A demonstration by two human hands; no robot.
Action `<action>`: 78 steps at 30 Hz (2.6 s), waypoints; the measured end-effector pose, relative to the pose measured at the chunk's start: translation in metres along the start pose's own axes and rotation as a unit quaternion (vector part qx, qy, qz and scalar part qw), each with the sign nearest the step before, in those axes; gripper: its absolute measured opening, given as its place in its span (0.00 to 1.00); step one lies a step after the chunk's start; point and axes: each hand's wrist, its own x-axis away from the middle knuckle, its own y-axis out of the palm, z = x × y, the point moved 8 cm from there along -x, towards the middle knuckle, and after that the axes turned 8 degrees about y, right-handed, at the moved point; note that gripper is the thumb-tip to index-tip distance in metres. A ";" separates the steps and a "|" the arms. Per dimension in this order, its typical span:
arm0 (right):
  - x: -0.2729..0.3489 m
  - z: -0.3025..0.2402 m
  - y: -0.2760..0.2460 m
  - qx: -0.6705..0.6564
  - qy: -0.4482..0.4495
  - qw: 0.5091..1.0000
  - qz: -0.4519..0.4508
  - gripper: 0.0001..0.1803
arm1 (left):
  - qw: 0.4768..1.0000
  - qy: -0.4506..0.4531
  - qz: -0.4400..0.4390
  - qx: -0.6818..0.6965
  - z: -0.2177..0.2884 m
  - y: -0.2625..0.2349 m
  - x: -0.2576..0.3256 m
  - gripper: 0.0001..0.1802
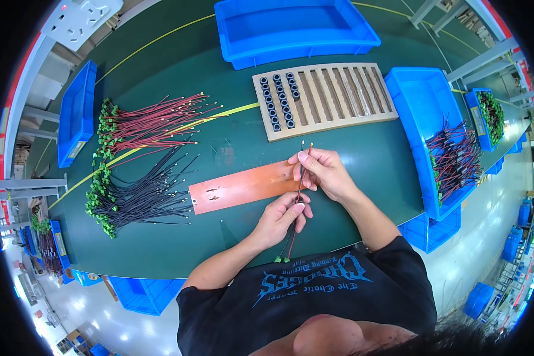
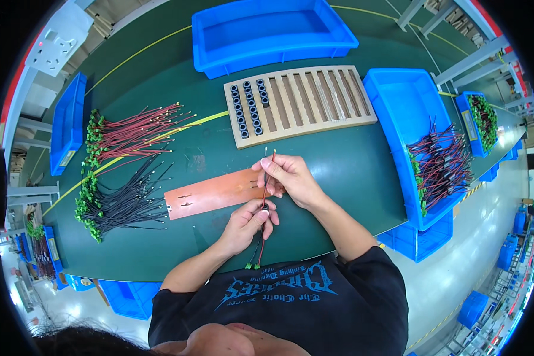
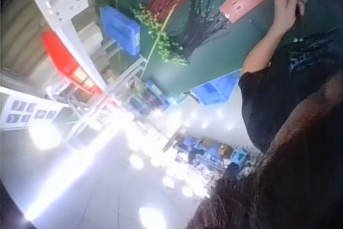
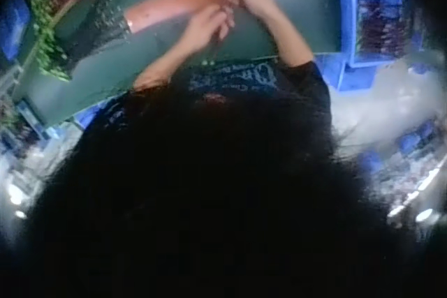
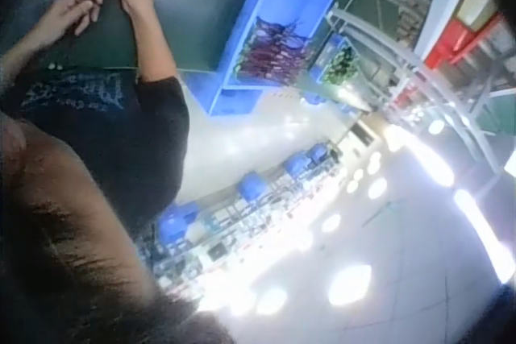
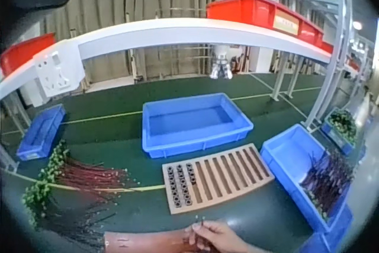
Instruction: The person assembles wire harnesses by stripping the ends of red and black wires, inserting them into green connectors, and crimping them using a handheld tool. The person works at a green table with organized bins of components and a wooden jig, placing finished units into a blue bin.
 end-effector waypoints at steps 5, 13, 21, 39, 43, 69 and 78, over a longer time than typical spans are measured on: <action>0.002 -0.003 0.006 0.009 -0.010 1.000 -0.013 0.21 | 1.000 0.022 0.008 0.014 0.005 -0.001 -0.002 0.14; 0.005 -0.008 0.004 0.105 -0.058 0.993 0.014 0.12 | 0.999 0.032 0.000 0.008 0.006 -0.001 -0.001 0.14; 0.009 -0.010 0.001 0.131 -0.096 0.986 0.047 0.14 | 0.998 0.041 0.037 0.036 0.010 -0.002 0.003 0.15; 0.022 -0.020 0.012 -0.051 -0.110 0.993 0.004 0.20 | 0.978 0.106 0.041 -0.176 0.026 -0.005 0.006 0.17; 0.023 -0.022 0.011 -0.039 -0.105 0.994 0.007 0.19 | 0.993 0.082 0.028 -0.079 0.019 -0.002 0.004 0.17; 0.022 -0.021 0.014 -0.055 -0.062 0.996 -0.025 0.20 | 0.955 0.147 0.006 -0.256 0.034 0.006 0.011 0.09; 0.041 -0.041 0.049 0.412 -0.270 0.869 -0.052 0.07 | 0.989 0.086 0.041 -0.117 0.019 -0.007 0.007 0.11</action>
